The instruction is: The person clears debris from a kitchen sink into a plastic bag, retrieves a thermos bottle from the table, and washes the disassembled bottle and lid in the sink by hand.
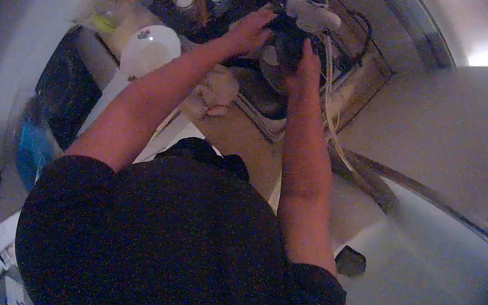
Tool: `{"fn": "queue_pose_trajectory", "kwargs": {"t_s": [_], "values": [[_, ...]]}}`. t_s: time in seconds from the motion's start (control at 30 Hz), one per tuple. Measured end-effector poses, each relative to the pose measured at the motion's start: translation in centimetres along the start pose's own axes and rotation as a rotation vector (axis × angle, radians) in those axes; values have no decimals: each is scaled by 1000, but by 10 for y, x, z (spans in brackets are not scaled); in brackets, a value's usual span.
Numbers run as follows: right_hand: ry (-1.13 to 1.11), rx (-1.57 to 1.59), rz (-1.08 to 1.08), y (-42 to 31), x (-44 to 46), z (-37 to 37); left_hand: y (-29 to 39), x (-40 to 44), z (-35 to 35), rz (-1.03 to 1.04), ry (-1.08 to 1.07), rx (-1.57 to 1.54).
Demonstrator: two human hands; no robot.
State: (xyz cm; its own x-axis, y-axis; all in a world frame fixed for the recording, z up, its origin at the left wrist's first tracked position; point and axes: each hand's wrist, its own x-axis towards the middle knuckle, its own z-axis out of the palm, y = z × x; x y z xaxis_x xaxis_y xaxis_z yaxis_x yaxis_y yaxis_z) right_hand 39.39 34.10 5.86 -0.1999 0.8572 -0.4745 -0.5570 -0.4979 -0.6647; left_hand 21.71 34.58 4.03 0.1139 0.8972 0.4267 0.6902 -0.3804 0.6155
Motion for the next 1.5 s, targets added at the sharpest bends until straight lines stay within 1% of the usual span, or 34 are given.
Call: {"fn": "queue_pose_trajectory", "kwargs": {"t_s": [0.1, 0.2, 0.3, 0.5, 0.6, 0.7, 0.8, 0.9, 1.0, 1.1, 1.2, 1.3, 1.37, 1.4, 1.43, 1.47, 1.5], "values": [[34, -53, 6, -16, -11, 6, 12, 41, 0, 113, -313, 530], [-8, -41, 1, -21, -4, 3, -11, 52, 5, 171, -422, 588], [-41, -28, -18, -22, -1, 3, -25, 57, 2, 236, -461, 573], [52, -123, 15, -27, -7, 22, -18, 50, -13, 167, -374, 606], [28, -97, 14, -18, 4, 12, -11, 61, 5, -6, -254, 180], [56, -109, 73, -15, 9, 6, -4, 63, 32, 174, -232, 310], [44, -155, 86, -13, 3, 0, 35, 56, 29, 278, -305, 272], [65, -130, 109, -22, -19, 15, 33, 47, 69, 299, -7, 46], [93, -166, 101, -21, -15, 6, 36, 49, 64, 274, 31, 90], [49, -274, 138, -22, -7, 10, 49, 49, 15, -207, -172, -122], [83, -537, -18, -8, 31, 15, 23, 41, 20, -557, 198, -667], [7, -694, -238, 7, 92, -3, -19, 33, 33, -618, 358, -802], [-39, -799, -386, 11, 115, -5, -7, 33, 14, -759, 328, -1011], [-44, -690, -338, 11, 112, -7, -2, 34, 7, -829, 310, -1117], [-44, -580, -292, 6, 101, -1, -4, 34, 7, -866, 303, -1101], [-27, -307, -123, -15, 43, 31, -8, 35, 9, -902, 297, -1084], [-9, -34, 45, -28, 10, 49, -12, 36, 11, -939, 290, -1067]]}}
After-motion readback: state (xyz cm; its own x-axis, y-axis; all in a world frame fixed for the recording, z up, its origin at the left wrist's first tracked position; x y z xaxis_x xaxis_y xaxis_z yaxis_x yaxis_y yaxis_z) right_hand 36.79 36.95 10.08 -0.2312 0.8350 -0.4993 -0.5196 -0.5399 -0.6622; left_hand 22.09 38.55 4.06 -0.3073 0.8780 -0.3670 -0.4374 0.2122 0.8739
